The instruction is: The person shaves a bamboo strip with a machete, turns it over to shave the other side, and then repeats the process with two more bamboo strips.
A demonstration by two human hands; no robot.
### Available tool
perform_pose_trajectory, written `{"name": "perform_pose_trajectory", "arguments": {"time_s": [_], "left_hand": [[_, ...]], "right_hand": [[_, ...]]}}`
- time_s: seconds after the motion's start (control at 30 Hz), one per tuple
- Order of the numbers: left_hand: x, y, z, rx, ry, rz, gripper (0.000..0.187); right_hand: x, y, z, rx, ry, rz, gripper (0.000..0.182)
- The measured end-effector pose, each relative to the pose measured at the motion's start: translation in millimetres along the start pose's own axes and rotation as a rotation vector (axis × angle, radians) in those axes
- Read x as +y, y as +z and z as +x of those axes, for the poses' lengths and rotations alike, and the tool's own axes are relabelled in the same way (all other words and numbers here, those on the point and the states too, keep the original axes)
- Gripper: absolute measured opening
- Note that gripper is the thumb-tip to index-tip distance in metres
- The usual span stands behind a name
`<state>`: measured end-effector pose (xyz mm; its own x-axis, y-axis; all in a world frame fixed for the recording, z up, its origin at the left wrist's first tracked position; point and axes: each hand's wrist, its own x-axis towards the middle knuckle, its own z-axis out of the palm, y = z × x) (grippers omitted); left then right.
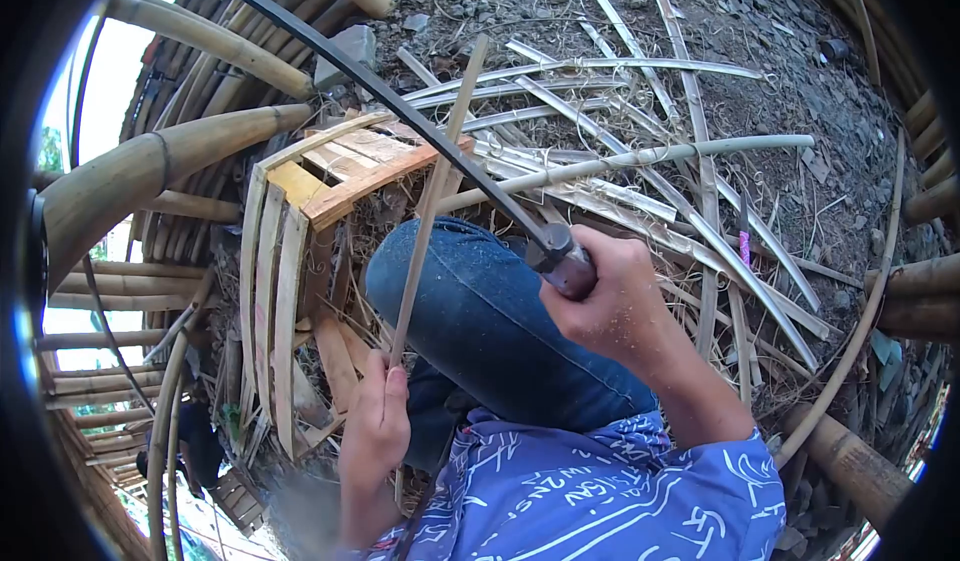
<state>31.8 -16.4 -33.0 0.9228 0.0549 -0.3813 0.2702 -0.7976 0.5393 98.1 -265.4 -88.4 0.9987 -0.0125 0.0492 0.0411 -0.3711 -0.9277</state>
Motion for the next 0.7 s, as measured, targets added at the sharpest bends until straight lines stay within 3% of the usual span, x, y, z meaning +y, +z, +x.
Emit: {"name": "perform_pose_trajectory", "arguments": {"time_s": [0.13, 0.27, 0.33, 0.4, 0.7], "left_hand": [[3, 6, 10, -0.05, 0.039, 0.008, 0.025], [14, 10, 20, -0.015, 0.12, 0.109, 0.026], [18, 12, 22, -0.005, 0.148, 0.165, 0.028], [23, 14, 23, 0.007, 0.096, 0.184, 0.036], [23, 23, 26, 0.129, 0.219, 0.336, 0.028]], "right_hand": [[0, 8, -5, -0.086, 0.067, 0.015, 0.01], [-2, 17, -6, -0.16, -0.035, 0.023, 0.012], [-2, 20, -4, -0.185, -0.192, -0.119, 0.016], [-9, 23, 0, -0.197, -0.21, -0.148, 0.017], [-3, 30, 15, -0.229, -0.237, -0.407, 0.02]]}}
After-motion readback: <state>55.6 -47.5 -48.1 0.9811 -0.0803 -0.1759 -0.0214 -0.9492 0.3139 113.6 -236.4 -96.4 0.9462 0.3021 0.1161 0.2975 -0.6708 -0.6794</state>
